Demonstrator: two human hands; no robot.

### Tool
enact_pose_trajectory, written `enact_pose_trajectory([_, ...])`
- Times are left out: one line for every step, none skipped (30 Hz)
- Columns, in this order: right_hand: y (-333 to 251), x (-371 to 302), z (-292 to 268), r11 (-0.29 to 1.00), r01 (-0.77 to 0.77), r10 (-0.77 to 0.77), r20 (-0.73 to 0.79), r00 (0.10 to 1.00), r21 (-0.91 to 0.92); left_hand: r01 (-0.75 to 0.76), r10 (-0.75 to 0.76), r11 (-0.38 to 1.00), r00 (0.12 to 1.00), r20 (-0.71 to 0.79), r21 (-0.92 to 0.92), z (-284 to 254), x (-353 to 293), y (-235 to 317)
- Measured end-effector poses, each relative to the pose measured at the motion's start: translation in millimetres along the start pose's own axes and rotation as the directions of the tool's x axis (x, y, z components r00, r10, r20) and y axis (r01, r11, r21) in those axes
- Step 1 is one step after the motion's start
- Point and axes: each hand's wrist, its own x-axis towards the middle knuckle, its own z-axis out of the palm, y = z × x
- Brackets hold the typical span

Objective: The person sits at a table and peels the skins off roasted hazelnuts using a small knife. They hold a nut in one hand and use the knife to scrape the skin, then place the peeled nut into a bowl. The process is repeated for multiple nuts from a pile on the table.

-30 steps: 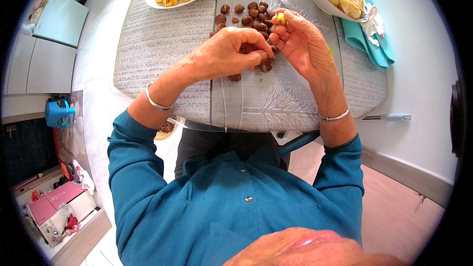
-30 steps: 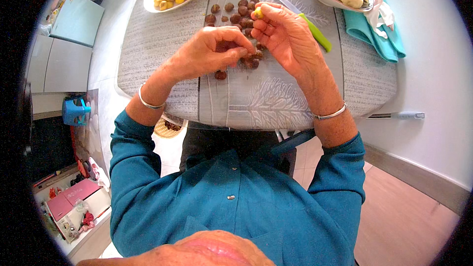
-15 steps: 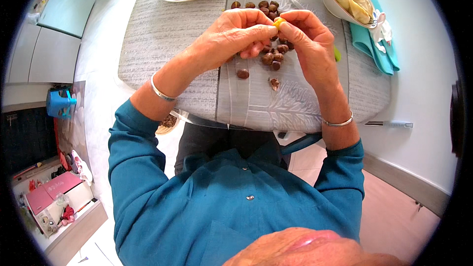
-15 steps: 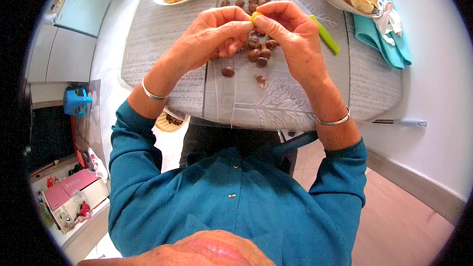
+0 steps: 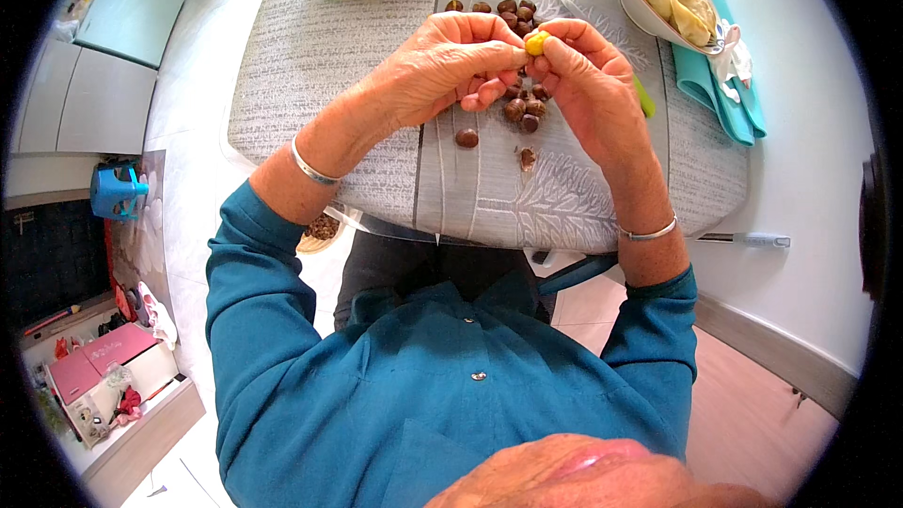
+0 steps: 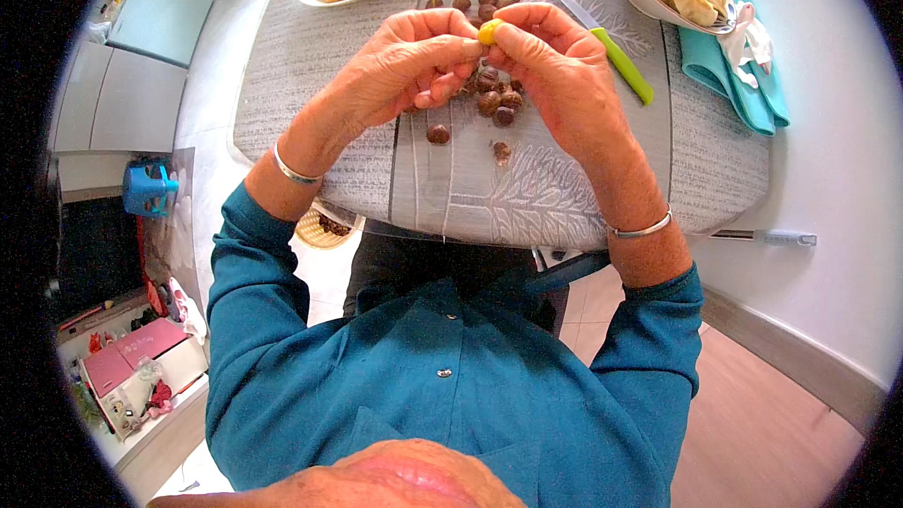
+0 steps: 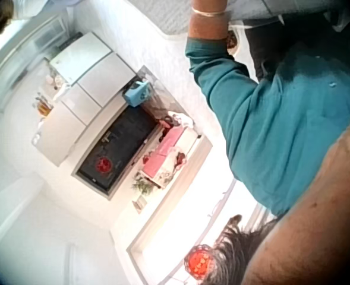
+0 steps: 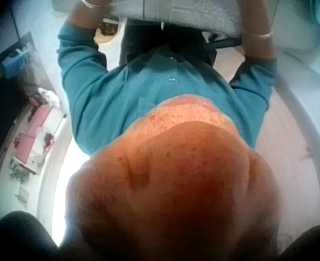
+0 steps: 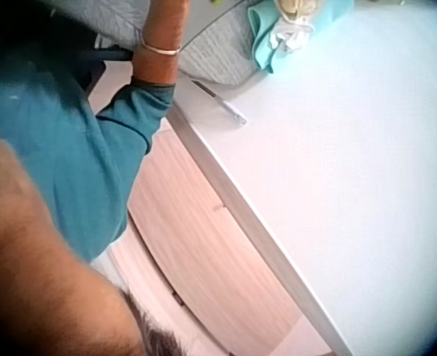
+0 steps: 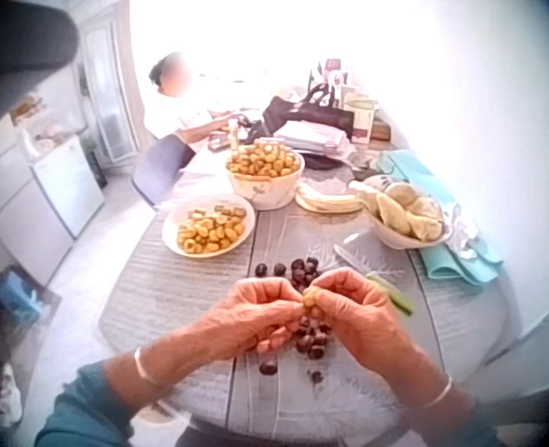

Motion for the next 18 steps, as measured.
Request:
enact_pose_trajectory([0, 0, 2, 0.997, -0.024, 0.026, -0.024, 0.999, 0.073, -0.005, 0.006, 0.999, 1.0, -0.015, 0.045, 1, 0, 1])
enact_pose_trajectory([1, 0, 6, 0.988, -0.047, 0.054, -0.046, 0.997, 0.146, -0.01, 0.013, 0.996, 0.999, -0.029, 0.091, 2, -2, 2])
enact_pose_trajectory([-1, 0, 8, 0.974, -0.063, 0.08, -0.071, 0.994, 0.216, -0.015, 0.02, 0.991, 0.999, -0.037, 0.136, 4, -2, 3])
enact_pose_trajectory([0, 0, 5, 0.964, -0.083, 0.103, -0.068, 0.992, 0.254, -0.02, 0.03, 0.976, 0.999, -0.041, 0.216, 4, -2, 3])
enact_pose_trajectory([3, 1, 0, 0.951, -0.102, 0.126, -0.064, 0.99, 0.291, -0.025, 0.04, 0.955, 0.998, -0.045, 0.295, 5, -2, 4])
enact_pose_trajectory([5, 3, -3, 0.937, -0.123, 0.15, -0.058, 0.987, 0.328, -0.03, 0.052, 0.928, 0.997, -0.049, 0.371, 5, -3, 5])
enact_pose_trajectory([3, 3, -5, 0.926, -0.137, 0.161, -0.042, 0.986, 0.351, -0.064, 0.073, 0.889, 0.997, -0.003, 0.453, 6, -4, 5])
enact_pose_trajectory([2, 4, -8, 0.915, -0.15, 0.173, -0.027, 0.985, 0.374, -0.1, 0.09, 0.842, 0.995, 0.045, 0.53, 7, -4, 4])
enact_pose_trajectory([1, 4, -9, 0.902, -0.167, 0.185, -0.007, 0.983, 0.397, -0.137, 0.103, 0.787, 0.99, 0.091, 0.601, 6, -5, 4])
enact_pose_trajectory([0, 3, -8, 0.897, -0.166, 0.192, -0.022, 0.981, 0.409, -0.175, 0.122, 0.737, 0.985, 0.126, 0.653, 4, -5, 1])
enact_pose_trajectory([-1, 3, -6, 0.892, -0.166, 0.199, -0.036, 0.979, 0.42, -0.27, 0.215, 0.681, 0.962, 0.166, 0.68, 3, -4, -2])
enact_pose_trajectory([-1, 3, -5, 0.886, -0.17, 0.21, -0.046, 0.977, 0.432, -0.357, 0.304, 0.616, 0.93, 0.206, 0.702, 1, -2, -7])
enact_pose_trajectory([-1, 3, -5, 0.891, -0.171, 0.212, -0.051, 0.976, 0.421, -0.437, 0.386, 0.541, 0.888, 0.249, 0.719, -1, 0, -9])
enact_pose_trajectory([0, 3, -5, 0.896, -0.173, 0.214, -0.056, 0.975, 0.409, -0.455, 0.424, 0.503, 0.871, 0.249, 0.735, -2, 2, -10])
enact_pose_trajectory([-1, 2, -5, 0.901, -0.174, 0.215, -0.063, 0.974, 0.396, -0.473, 0.46, 0.464, 0.851, 0.252, 0.749, -4, 4, -11])
enact_pose_trajectory([-1, 3, -6, 0.897, -0.176, 0.217, -0.055, 0.975, 0.406, -0.488, 0.496, 0.424, 0.83, 0.256, 0.763, -4, 5, -11])
enact_pose_trajectory([-1, 3, -8, 0.892, -0.179, 0.218, -0.047, 0.975, 0.415, -0.412, 0.43, 0.54, 0.884, 0.181, 0.734, -3, 3, -9])
enact_pose_trajectory([0, 4, -9, 0.887, -0.182, 0.219, -0.039, 0.975, 0.425, -0.326, 0.353, 0.643, 0.929, 0.11, 0.693, 1, 0, -4])
